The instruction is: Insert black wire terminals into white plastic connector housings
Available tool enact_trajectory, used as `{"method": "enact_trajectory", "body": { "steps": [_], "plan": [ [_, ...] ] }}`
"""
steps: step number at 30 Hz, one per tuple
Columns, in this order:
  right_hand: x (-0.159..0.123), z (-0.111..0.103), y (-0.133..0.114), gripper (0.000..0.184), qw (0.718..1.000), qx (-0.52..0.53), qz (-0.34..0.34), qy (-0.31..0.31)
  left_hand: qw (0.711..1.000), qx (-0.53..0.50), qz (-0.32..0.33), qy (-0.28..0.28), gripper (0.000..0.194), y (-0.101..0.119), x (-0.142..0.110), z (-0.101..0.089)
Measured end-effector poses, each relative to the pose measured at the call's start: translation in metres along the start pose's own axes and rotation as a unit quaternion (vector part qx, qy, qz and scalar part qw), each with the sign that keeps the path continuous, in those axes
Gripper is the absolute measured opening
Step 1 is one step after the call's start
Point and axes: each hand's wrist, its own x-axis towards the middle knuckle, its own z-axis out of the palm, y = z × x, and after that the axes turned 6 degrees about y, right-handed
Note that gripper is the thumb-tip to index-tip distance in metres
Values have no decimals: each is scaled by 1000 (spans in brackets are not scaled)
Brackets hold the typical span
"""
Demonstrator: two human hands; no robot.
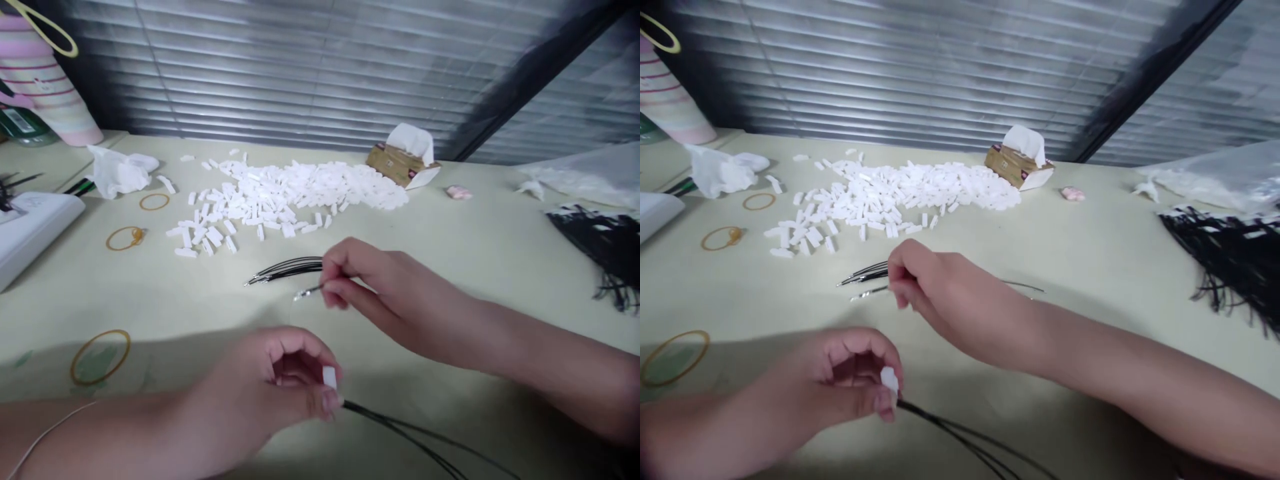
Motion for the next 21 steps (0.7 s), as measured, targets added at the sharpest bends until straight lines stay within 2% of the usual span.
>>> {"method": "enact_trajectory", "body": {
  "steps": [3,7,11,16,21],
  "plan": [
    [-16,-11,-4,15,996,85,21,-7,997,-41,27,51,14,4,5,-2],
    [-24,-8,-1,25,996,58,46,-40,995,-57,29,71,16,6,9,-2],
    [-20,-2,4,25,995,74,57,-40,992,-63,22,105,19,6,10,-5],
    [-20,2,10,22,992,86,74,-55,991,-84,12,101,22,5,12,-7],
    [-21,4,12,21,986,111,89,-84,992,-93,10,88,15,5,11,-6]
  ]
}}
